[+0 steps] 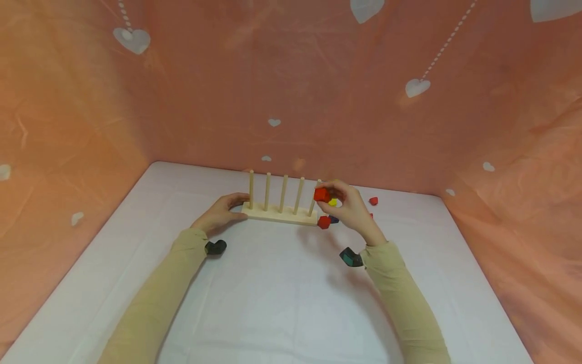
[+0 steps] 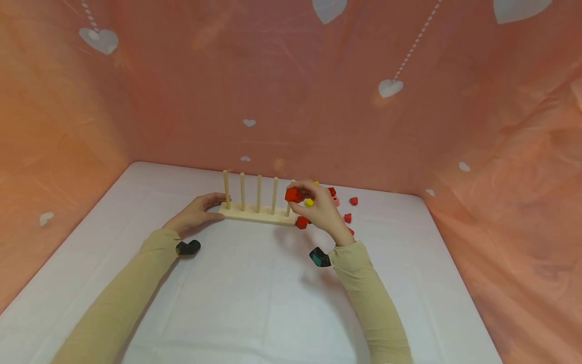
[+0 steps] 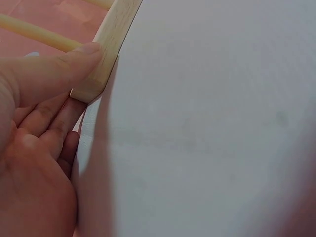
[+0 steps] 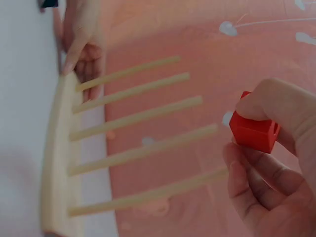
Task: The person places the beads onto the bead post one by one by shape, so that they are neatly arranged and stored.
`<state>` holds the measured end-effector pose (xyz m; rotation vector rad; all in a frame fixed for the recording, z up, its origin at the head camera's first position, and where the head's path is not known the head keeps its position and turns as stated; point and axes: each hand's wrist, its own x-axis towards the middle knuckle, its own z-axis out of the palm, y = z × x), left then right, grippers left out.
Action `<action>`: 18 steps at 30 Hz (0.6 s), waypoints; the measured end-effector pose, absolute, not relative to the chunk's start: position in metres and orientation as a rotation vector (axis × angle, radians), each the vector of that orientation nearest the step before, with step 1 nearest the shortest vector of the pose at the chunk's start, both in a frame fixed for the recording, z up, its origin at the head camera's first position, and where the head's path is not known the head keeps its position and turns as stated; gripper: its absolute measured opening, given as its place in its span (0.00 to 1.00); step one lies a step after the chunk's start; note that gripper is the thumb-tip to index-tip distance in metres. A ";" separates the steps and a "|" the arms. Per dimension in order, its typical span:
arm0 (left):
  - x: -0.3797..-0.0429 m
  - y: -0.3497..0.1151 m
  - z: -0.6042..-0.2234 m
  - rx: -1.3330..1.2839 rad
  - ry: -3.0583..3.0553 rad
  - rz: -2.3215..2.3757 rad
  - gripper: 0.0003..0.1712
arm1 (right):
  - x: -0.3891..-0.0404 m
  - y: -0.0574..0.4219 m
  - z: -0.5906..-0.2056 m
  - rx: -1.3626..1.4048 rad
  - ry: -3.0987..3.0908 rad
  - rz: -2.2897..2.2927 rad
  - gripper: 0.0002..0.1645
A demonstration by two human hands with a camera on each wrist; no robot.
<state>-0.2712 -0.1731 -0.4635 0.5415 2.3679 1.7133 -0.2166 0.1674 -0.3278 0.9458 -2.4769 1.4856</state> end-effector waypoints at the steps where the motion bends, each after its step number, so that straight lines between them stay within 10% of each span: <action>1: -0.271 -0.173 -0.464 0.539 2.366 1.717 0.33 | -0.218 0.164 -0.325 0.956 -2.463 1.482 0.19; 18: -0.268 -0.173 -0.462 0.548 2.376 1.715 0.34 | -0.234 0.098 -0.298 1.095 -2.331 1.563 0.20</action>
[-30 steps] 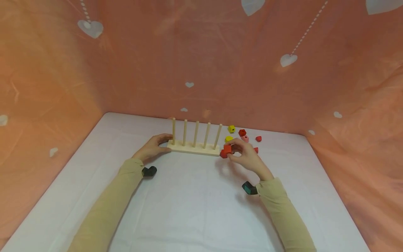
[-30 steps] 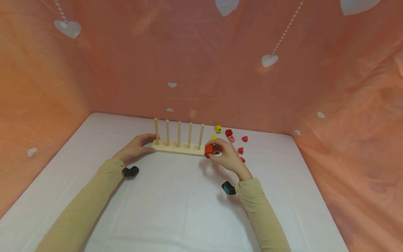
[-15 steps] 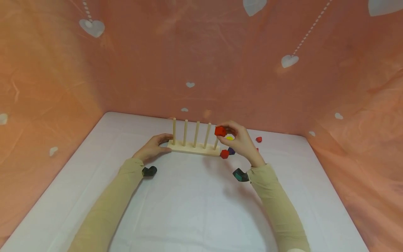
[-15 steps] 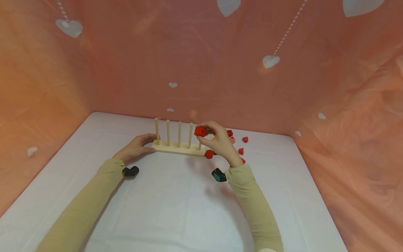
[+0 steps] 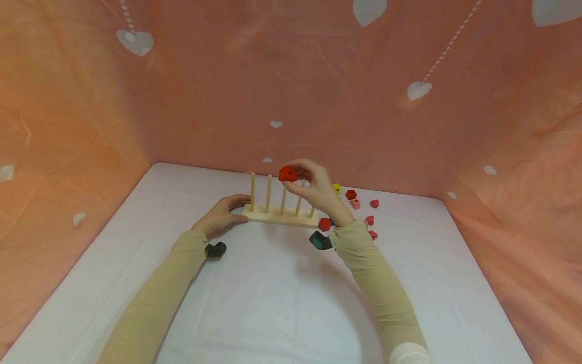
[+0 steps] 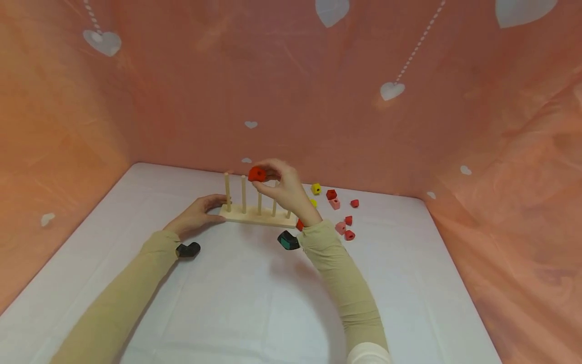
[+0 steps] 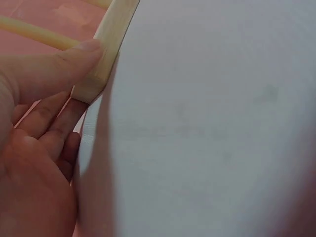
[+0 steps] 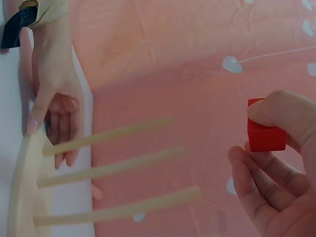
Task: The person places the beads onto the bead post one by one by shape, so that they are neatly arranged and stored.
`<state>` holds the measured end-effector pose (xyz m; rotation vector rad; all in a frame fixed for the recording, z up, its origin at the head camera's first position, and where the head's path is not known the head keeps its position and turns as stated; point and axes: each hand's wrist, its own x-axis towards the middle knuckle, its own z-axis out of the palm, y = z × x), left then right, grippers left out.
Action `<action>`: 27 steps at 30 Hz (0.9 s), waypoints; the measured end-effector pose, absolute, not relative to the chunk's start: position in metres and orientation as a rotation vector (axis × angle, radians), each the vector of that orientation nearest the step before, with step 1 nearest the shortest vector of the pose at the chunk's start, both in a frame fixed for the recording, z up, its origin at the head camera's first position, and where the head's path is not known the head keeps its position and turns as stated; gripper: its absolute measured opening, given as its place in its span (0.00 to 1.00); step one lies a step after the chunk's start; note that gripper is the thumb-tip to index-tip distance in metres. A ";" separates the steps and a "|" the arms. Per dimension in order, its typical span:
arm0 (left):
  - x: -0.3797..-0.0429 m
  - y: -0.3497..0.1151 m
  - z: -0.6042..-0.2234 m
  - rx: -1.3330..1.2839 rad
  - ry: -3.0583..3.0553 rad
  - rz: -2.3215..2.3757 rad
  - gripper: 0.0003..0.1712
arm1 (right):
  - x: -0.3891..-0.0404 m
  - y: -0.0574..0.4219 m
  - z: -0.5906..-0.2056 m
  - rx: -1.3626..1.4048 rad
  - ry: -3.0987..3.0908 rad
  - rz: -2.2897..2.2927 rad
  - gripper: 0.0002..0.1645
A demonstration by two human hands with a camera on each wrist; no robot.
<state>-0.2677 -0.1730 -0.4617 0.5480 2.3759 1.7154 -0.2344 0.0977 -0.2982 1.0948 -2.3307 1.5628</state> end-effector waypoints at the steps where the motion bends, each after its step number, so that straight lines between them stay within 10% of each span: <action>1: -0.268 -0.173 -0.461 0.534 2.378 1.711 0.34 | -0.235 0.094 -0.299 1.115 -2.327 1.566 0.20; 27: -0.267 -0.174 -0.466 0.463 2.366 1.730 0.37 | -0.275 0.048 -0.346 1.111 -2.267 1.408 0.22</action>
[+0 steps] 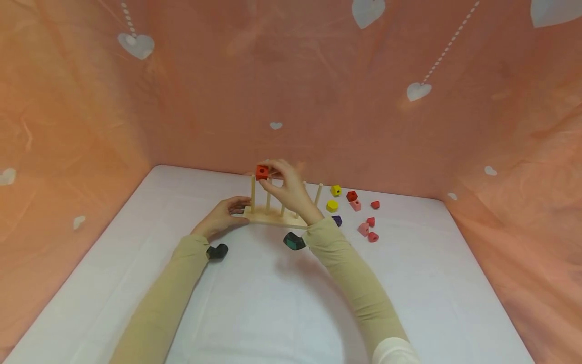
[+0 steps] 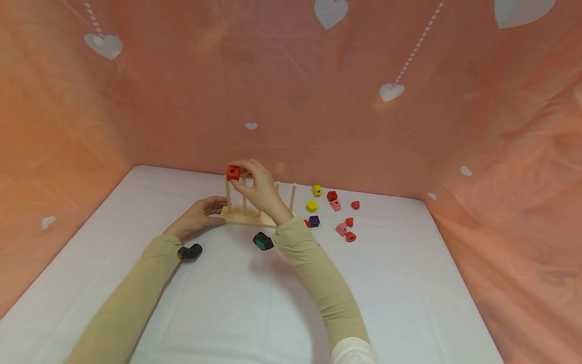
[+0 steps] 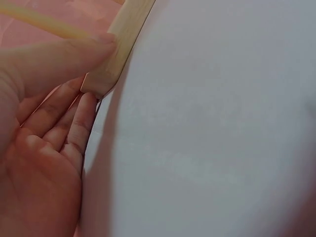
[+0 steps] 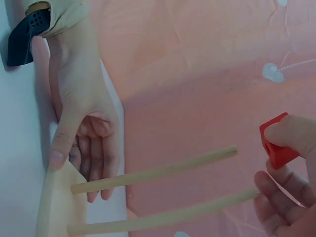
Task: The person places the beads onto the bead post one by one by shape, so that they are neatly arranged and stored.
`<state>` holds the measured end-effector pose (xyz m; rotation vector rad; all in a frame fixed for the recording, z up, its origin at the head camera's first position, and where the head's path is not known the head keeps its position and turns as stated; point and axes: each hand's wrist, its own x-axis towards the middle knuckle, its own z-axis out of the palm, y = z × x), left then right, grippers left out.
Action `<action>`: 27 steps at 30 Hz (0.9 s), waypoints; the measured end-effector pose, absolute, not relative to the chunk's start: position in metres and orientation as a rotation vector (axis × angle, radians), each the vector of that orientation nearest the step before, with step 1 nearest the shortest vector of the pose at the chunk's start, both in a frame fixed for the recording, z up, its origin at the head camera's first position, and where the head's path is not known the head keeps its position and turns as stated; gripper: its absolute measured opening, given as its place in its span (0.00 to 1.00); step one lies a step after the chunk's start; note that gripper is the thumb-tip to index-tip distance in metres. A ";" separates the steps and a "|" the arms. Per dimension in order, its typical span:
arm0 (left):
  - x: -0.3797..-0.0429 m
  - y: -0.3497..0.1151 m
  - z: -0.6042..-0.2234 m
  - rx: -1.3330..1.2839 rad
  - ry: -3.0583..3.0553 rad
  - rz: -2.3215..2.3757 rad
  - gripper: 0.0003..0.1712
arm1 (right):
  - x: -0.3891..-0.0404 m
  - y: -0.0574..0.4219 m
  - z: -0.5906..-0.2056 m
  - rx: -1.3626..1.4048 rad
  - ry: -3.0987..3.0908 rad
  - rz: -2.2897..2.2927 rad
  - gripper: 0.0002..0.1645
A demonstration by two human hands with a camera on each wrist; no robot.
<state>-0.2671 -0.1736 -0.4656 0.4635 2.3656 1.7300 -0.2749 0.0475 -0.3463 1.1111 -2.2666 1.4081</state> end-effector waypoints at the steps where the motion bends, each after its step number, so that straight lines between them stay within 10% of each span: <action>1: -0.267 -0.173 -0.466 0.466 2.367 1.731 0.37 | -0.275 0.046 -0.347 1.101 -2.266 1.408 0.22; 27: -0.268 -0.173 -0.466 0.436 2.364 1.717 0.35 | -0.280 0.015 -0.368 0.829 -2.379 1.591 0.18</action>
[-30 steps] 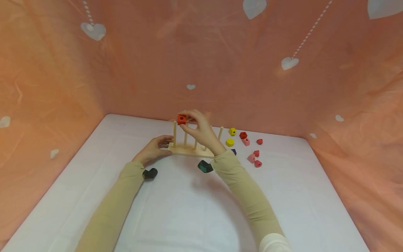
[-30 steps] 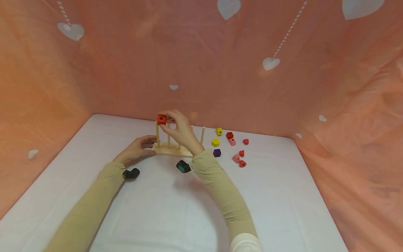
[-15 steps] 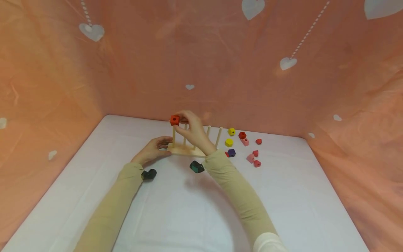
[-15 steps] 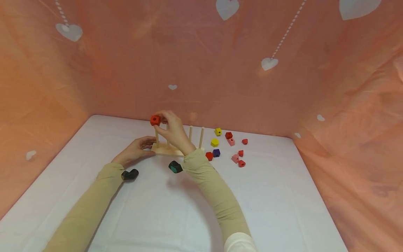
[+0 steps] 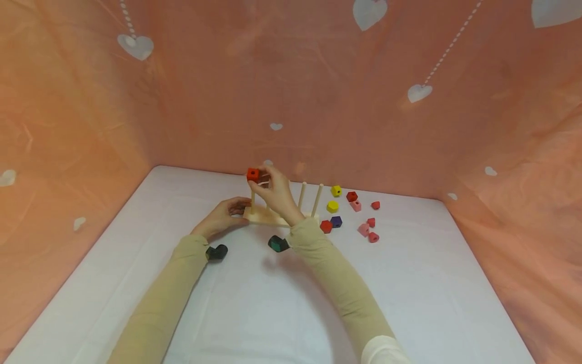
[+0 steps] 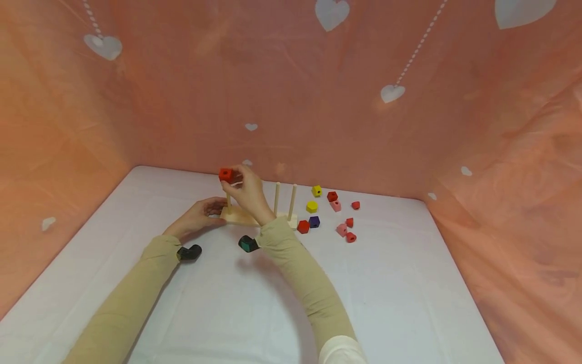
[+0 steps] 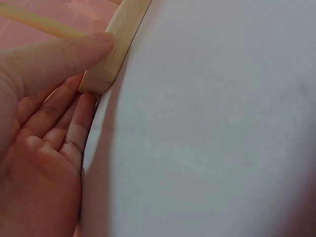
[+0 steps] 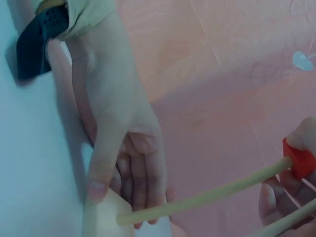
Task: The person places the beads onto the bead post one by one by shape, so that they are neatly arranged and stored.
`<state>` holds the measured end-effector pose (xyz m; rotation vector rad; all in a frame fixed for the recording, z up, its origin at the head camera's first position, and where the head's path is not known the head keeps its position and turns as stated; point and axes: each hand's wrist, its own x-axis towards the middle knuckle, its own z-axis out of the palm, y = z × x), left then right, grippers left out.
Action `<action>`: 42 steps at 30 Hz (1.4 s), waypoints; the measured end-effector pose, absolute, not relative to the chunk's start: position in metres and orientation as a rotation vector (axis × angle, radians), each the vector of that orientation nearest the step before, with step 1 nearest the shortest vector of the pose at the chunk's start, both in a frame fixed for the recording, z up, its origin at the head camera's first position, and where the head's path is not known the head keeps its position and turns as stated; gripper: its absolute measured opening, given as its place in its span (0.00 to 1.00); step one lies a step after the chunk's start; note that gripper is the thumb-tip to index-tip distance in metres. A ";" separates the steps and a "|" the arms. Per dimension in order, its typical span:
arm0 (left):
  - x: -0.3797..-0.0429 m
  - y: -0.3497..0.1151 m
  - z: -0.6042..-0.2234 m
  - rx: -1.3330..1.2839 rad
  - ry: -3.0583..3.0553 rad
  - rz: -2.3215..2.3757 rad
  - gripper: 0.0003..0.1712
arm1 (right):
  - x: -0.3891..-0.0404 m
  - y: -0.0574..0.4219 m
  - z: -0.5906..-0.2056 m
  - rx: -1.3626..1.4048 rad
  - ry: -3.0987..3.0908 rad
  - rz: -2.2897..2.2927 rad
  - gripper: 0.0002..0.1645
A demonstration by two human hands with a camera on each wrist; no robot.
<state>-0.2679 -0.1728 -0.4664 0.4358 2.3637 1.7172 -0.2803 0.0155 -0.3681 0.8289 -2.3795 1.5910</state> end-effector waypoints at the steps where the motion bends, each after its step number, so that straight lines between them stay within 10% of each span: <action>1: -0.268 -0.173 -0.466 0.437 2.365 1.714 0.35 | -0.280 0.015 -0.369 0.813 -2.381 1.602 0.18; 35: -0.268 -0.171 -0.468 0.452 2.338 1.809 0.35 | -0.266 0.014 -0.452 0.523 -2.528 1.704 0.16; 42: -0.265 -0.173 -0.468 0.444 2.323 1.815 0.36 | -0.264 0.017 -0.455 0.580 -2.587 1.659 0.28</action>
